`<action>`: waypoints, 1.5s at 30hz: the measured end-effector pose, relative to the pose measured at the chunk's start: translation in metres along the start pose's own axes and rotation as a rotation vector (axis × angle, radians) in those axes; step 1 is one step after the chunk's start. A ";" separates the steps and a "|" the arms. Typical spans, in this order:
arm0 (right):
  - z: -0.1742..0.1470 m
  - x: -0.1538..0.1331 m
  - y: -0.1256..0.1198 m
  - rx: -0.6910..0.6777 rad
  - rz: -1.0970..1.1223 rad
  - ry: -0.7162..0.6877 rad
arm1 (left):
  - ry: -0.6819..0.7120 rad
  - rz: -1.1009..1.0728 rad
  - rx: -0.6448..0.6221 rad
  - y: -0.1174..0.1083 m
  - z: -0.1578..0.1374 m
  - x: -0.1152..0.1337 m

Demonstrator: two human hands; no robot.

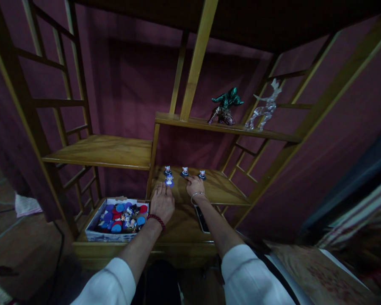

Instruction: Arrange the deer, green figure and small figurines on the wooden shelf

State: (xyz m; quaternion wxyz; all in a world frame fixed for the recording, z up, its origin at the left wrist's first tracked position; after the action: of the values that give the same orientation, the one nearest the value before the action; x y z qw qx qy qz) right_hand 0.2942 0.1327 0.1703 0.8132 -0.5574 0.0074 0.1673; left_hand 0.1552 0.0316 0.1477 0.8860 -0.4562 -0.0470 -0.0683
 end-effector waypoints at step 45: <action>-0.007 0.019 -0.011 -0.076 -0.099 0.356 | -0.003 -0.009 -0.016 -0.001 0.001 0.000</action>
State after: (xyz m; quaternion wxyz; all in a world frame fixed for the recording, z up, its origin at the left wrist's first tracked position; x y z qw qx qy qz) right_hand 0.3166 0.1282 0.1736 0.7845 -0.6083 0.1173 0.0262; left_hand 0.1552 0.0317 0.1489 0.8820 -0.4630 -0.0498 -0.0723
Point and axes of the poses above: each hand's wrist, its own z-axis towards the middle knuckle, its own y-axis out of the palm, x = y × z, the point moved 1 cm from there along z, towards the middle knuckle, and after that the axes turned 5 degrees about -y, right-handed, at the moved point
